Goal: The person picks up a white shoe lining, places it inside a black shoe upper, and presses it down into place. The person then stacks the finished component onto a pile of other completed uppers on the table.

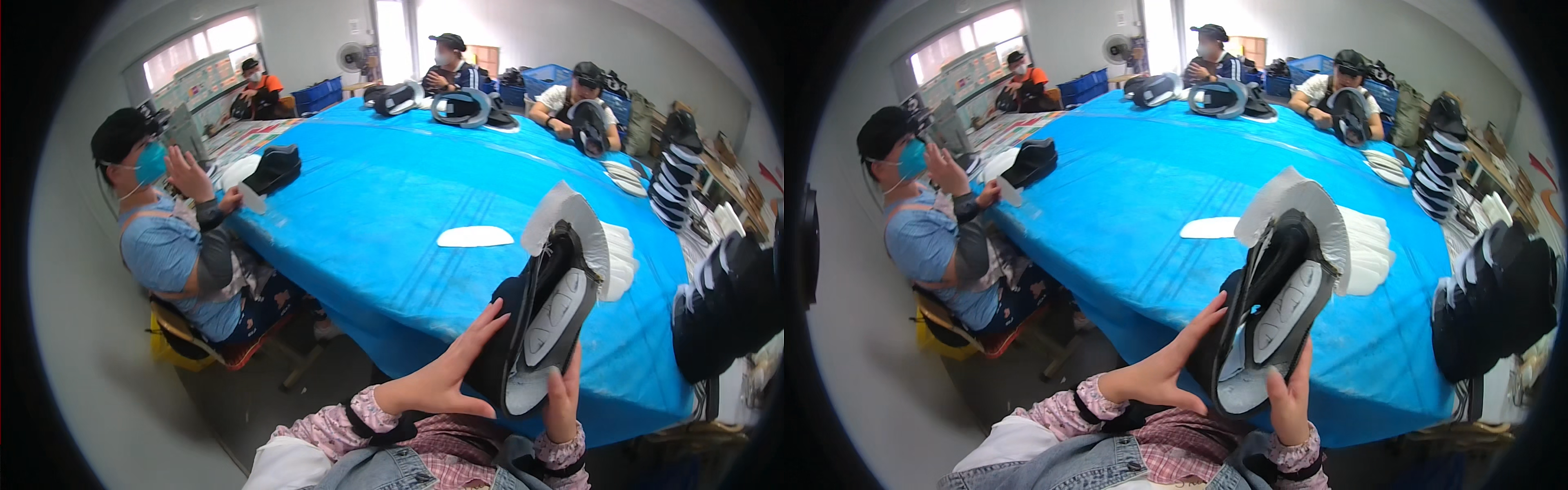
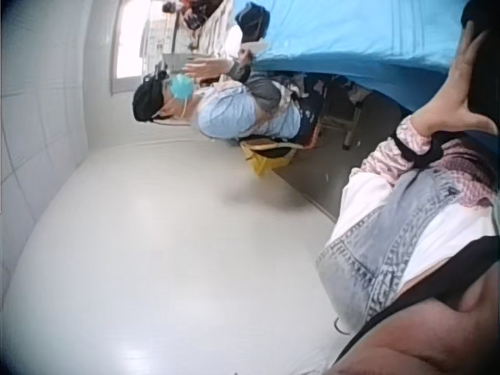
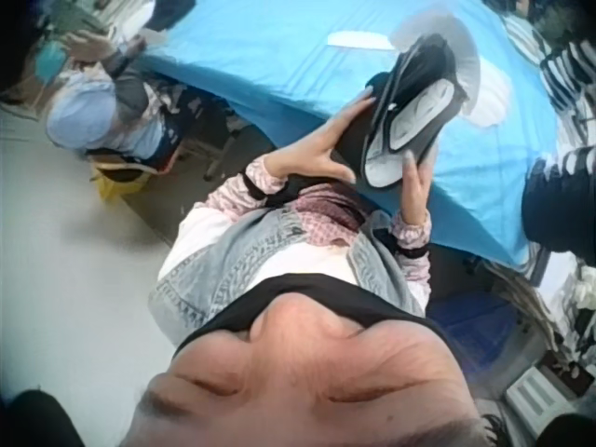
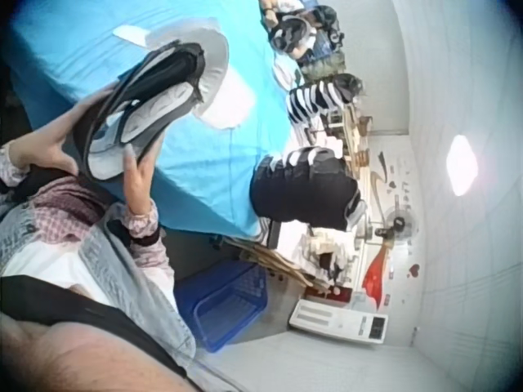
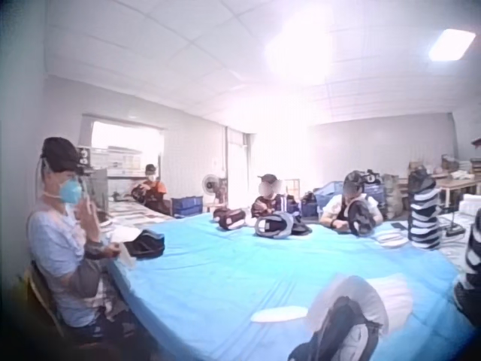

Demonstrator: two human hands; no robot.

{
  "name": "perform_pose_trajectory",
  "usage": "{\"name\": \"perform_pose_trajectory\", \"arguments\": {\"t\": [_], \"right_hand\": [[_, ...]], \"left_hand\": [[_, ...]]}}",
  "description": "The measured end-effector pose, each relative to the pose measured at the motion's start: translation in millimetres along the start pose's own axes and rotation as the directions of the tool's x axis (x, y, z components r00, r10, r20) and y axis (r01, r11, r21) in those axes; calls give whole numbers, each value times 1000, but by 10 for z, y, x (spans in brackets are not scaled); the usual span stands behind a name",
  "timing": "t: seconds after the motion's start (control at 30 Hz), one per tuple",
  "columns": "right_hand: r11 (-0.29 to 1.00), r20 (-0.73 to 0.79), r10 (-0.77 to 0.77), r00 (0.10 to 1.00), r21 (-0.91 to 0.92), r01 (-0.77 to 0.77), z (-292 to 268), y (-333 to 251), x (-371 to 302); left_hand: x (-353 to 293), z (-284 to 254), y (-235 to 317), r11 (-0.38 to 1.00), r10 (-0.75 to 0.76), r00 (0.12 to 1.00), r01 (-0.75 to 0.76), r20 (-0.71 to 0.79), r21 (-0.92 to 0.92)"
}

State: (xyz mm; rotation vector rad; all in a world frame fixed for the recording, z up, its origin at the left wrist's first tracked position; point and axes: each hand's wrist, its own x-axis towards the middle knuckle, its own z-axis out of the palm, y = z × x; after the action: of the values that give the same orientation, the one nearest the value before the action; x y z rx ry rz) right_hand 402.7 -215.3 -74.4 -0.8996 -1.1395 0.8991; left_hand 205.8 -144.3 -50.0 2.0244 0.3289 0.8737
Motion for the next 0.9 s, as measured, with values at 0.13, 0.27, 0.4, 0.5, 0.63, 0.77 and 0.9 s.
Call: {"name": "perform_pose_trajectory", "arguments": {"t": [0.13,0.27,0.4,0.5,0.63,0.77,0.9], "right_hand": [[998,-30,62,998,19,-62,31,-101,-57],[997,70,-19,997,-71,24,-90,-22,-71],[997,96,-35,995,-69,42,-35,18,12],[988,118,-3,993,-155,22,-28,70,133],[959,195,27,980,-282,30,72,52,283],[935,198,-17,980,-344,85,102,252,328],[922,239,-12,971,-373,103,-21,155,445]], "left_hand": [[-46,28,-197,785,-278,945,121,-171,-607],[-212,-18,-402,683,-424,869,122,-255,-720],[-314,62,-391,994,-85,929,55,-360,-92],[-167,84,-232,765,-528,799,300,-287,-570],[-201,12,-417,874,-274,895,79,-352,-479],[-43,-94,-264,982,-20,929,-52,-369,-184],[243,-175,-127,949,-128,937,21,-324,-315]]}}
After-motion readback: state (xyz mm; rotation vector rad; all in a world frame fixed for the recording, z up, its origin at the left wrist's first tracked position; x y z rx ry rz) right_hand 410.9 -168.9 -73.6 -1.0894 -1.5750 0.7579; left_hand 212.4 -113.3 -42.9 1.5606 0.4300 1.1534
